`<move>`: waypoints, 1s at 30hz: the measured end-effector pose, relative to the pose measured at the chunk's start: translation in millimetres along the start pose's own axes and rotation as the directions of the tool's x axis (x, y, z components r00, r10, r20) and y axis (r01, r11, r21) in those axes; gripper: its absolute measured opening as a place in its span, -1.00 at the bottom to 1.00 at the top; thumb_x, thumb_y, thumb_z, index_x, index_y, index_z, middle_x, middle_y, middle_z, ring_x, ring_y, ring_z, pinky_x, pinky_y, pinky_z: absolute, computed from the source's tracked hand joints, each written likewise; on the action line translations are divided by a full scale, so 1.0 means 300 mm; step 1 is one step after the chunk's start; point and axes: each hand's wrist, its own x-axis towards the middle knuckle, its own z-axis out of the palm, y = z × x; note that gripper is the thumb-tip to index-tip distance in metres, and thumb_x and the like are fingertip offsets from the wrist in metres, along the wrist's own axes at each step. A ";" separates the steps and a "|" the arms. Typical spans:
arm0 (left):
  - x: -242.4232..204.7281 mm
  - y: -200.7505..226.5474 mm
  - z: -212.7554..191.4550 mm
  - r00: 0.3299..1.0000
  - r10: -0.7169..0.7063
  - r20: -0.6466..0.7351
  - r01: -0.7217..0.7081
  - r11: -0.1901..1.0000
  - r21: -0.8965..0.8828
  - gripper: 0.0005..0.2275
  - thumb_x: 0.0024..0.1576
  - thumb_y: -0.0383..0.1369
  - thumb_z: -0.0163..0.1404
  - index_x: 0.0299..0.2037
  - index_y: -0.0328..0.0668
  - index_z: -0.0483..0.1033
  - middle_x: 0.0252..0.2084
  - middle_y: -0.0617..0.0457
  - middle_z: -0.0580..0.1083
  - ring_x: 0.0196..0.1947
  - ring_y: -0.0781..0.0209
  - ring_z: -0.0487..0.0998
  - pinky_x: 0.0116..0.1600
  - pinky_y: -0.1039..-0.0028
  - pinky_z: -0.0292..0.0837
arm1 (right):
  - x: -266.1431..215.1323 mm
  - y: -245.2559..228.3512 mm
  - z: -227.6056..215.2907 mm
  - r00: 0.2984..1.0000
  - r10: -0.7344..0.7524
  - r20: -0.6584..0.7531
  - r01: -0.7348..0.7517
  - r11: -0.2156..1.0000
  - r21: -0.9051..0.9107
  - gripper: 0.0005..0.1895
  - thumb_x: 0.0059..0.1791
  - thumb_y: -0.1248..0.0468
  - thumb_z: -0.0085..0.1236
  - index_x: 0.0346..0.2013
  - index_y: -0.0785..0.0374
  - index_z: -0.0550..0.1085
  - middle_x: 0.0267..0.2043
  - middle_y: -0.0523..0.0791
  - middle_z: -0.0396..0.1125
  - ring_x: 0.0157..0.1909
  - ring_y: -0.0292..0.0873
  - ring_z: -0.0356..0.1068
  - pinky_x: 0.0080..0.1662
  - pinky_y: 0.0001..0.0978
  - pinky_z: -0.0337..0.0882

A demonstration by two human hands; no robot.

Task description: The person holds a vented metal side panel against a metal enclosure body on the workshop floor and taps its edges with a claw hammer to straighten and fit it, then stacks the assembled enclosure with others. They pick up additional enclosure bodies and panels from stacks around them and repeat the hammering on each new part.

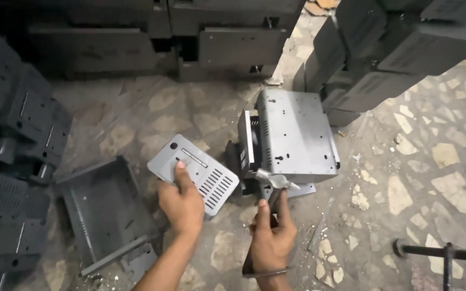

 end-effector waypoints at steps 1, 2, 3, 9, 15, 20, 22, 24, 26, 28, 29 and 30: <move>0.001 0.002 -0.005 0.999 -0.035 0.002 0.035 0.998 0.050 -0.64 0.31 -0.18 -0.05 -0.09 -0.48 0.48 -0.22 -0.26 0.58 -0.24 -0.09 0.63 -0.09 0.23 0.48 | -0.003 -0.006 -0.003 0.999 0.042 0.007 -0.042 0.999 -0.002 -0.36 -0.02 0.24 0.16 0.37 0.18 0.30 -0.60 -0.23 0.28 -0.61 -0.38 0.21 -0.54 -0.49 0.26; 0.006 0.000 -0.005 1.000 -0.031 -0.001 0.031 0.999 0.042 -0.64 0.31 -0.18 -0.05 -0.09 -0.48 0.48 -0.22 -0.26 0.58 -0.24 -0.09 0.63 -0.09 0.23 0.48 | 0.004 0.006 -0.006 0.999 0.032 0.008 -0.032 0.999 0.000 -0.36 -0.02 0.24 0.16 0.37 0.18 0.30 -0.60 -0.23 0.28 -0.61 -0.38 0.21 -0.54 -0.49 0.26; 0.012 -0.004 -0.004 0.998 -0.067 -0.005 0.067 0.995 0.079 -0.64 0.30 -0.18 -0.04 -0.11 -0.50 0.48 -0.25 -0.28 0.58 -0.25 -0.11 0.63 -0.10 0.21 0.47 | 0.013 0.020 -0.008 0.998 0.037 0.052 -0.037 0.999 -0.005 -0.37 -0.02 0.25 0.18 0.36 0.18 0.33 -0.61 -0.23 0.27 -0.62 -0.37 0.19 -0.55 -0.48 0.24; 0.011 0.039 -0.008 0.989 -0.143 0.025 0.140 0.985 0.098 -0.63 0.30 -0.18 -0.06 -0.15 -0.52 0.45 -0.29 -0.29 0.57 -0.27 -0.14 0.64 -0.13 0.19 0.47 | 0.027 0.038 -0.006 0.998 0.058 0.028 -0.060 0.996 0.060 -0.37 -0.03 0.27 0.19 0.35 0.19 0.35 -0.62 -0.22 0.27 -0.63 -0.37 0.20 -0.56 -0.48 0.23; 0.011 0.016 -0.007 0.996 -0.093 0.014 0.091 0.990 0.108 -0.63 0.31 -0.19 -0.06 -0.12 -0.53 0.43 -0.25 -0.32 0.56 -0.25 -0.16 0.62 -0.11 0.18 0.46 | 0.009 0.023 0.007 0.995 0.094 0.029 -0.095 0.995 0.033 -0.37 -0.03 0.25 0.18 0.36 0.18 0.34 -0.62 -0.22 0.26 -0.63 -0.37 0.20 -0.56 -0.49 0.22; 0.015 0.009 -0.007 0.994 -0.105 0.006 0.105 0.992 0.064 -0.62 0.30 -0.18 -0.06 -0.10 -0.54 0.40 -0.24 -0.31 0.56 -0.24 -0.13 0.62 -0.09 0.19 0.47 | 0.037 0.050 -0.011 0.998 0.038 0.053 -0.037 0.999 -0.018 -0.37 -0.01 0.24 0.18 0.37 0.20 0.34 -0.62 -0.21 0.25 -0.62 -0.37 0.17 -0.56 -0.49 0.19; 0.019 -0.027 -0.005 1.000 -0.012 -0.004 0.013 0.991 0.136 -0.65 0.31 -0.20 -0.05 -0.10 -0.50 0.47 -0.21 -0.34 0.54 -0.22 -0.17 0.60 -0.06 0.15 0.45 | 0.046 0.033 -0.028 0.993 0.029 0.116 -0.027 0.999 -0.019 -0.37 -0.02 0.25 0.17 0.37 0.21 0.34 -0.60 -0.21 0.27 -0.62 -0.36 0.19 -0.56 -0.49 0.20; 0.015 -0.016 -0.003 0.999 -0.040 -0.016 0.042 0.993 0.111 -0.64 0.30 -0.19 -0.05 -0.09 -0.51 0.45 -0.21 -0.32 0.54 -0.21 -0.16 0.60 -0.06 0.16 0.45 | 0.038 -0.031 -0.017 0.996 0.045 0.076 -0.044 0.999 -0.014 -0.37 -0.01 0.25 0.15 0.38 0.18 0.31 -0.58 -0.22 0.28 -0.61 -0.37 0.20 -0.56 -0.49 0.23; 0.013 -0.008 -0.008 0.997 -0.070 -0.026 0.072 0.994 0.086 -0.63 0.29 -0.18 -0.04 -0.07 -0.51 0.42 -0.21 -0.31 0.55 -0.19 -0.15 0.61 -0.06 0.17 0.46 | 0.052 -0.047 -0.027 0.997 0.062 0.035 -0.062 0.998 -0.009 -0.36 -0.01 0.26 0.13 0.38 0.15 0.28 -0.56 -0.23 0.29 -0.60 -0.37 0.22 -0.55 -0.49 0.25; 0.028 0.000 -0.016 0.995 -0.095 0.008 0.093 0.991 0.099 -0.64 0.31 -0.16 -0.06 -0.10 -0.43 0.51 -0.20 -0.29 0.56 -0.21 -0.15 0.61 -0.06 0.16 0.44 | 0.097 -0.019 -0.048 0.994 0.058 0.094 -0.047 0.992 -0.121 -0.35 0.00 0.25 0.16 0.40 0.13 0.30 -0.55 -0.22 0.28 -0.58 -0.36 0.21 -0.53 -0.48 0.24; 0.030 -0.004 -0.007 0.996 -0.090 0.008 0.088 0.991 0.098 -0.64 0.31 -0.16 -0.06 -0.10 -0.43 0.51 -0.20 -0.29 0.56 -0.21 -0.15 0.61 -0.06 0.16 0.44 | 0.114 -0.025 -0.042 0.994 0.055 0.094 -0.044 0.992 -0.117 -0.35 0.00 0.25 0.16 0.40 0.13 0.30 -0.55 -0.22 0.28 -0.58 -0.36 0.21 -0.53 -0.48 0.24; 0.024 -0.011 -0.008 0.998 -0.069 -0.009 0.069 0.993 0.094 -0.63 0.30 -0.16 -0.04 -0.10 -0.47 0.47 -0.21 -0.30 0.56 -0.21 -0.15 0.60 -0.06 0.16 0.45 | 0.122 -0.027 -0.040 0.994 0.018 0.106 -0.009 0.996 -0.087 -0.36 0.00 0.24 0.16 0.40 0.14 0.33 -0.54 -0.21 0.26 -0.58 -0.35 0.18 -0.53 -0.46 0.20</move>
